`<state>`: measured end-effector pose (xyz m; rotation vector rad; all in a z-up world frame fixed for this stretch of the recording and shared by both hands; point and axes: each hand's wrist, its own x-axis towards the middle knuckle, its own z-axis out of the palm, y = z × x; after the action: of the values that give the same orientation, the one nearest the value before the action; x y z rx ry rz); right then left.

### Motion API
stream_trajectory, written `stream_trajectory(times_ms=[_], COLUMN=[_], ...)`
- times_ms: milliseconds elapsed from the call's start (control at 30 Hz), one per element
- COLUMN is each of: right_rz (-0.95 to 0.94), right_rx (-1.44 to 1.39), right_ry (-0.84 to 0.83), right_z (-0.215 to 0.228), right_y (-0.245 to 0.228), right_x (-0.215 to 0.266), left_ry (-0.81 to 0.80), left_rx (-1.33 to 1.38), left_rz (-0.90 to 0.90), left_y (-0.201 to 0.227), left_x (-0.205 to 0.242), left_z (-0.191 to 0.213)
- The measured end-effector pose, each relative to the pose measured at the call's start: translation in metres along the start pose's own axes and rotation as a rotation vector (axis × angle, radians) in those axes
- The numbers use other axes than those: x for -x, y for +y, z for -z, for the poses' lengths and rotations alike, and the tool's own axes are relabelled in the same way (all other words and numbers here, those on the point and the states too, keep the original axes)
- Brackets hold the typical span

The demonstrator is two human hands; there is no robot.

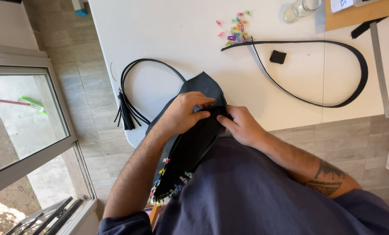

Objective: Attaching plastic sewing clips to the edge of a leather bag component to hold it in place

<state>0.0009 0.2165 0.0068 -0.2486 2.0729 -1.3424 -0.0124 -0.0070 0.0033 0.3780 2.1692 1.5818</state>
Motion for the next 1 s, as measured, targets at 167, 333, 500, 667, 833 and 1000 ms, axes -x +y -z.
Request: stream_trajectory(times_ms=[167, 333, 500, 667, 833, 1000], right_rz=[-0.042, -0.061, -0.089, -0.102, -0.078, -0.090], right_rx=[0.042, 0.100, 0.092, 0.004, -0.046, -0.045], right_ry=[-0.077, -0.072, 0.029, -0.024, -0.124, -0.164], right_z=[0.010, 0.012, -0.001, -0.004, 0.001, 0.007], right_y=[-0.007, -0.012, -0.019, -0.011, -0.002, 0.001], right_x=[-0.003, -0.002, 0.006, 0.002, 0.000, 0.002], left_ry=[-0.036, 0.054, 0.113, 0.106, 0.138, 0.179], left_rx=[-0.254, -0.294, -0.118, -0.152, -0.137, -0.156], left_rz=[0.130, 0.240, 0.190, 0.092, 0.030, 0.060], left_y=[0.001, -0.021, -0.040, -0.031, -0.031, -0.008], left_x=[-0.007, -0.014, -0.014, -0.007, -0.002, 0.023], left_z=[-0.006, -0.012, -0.019, -0.017, -0.022, -0.014])
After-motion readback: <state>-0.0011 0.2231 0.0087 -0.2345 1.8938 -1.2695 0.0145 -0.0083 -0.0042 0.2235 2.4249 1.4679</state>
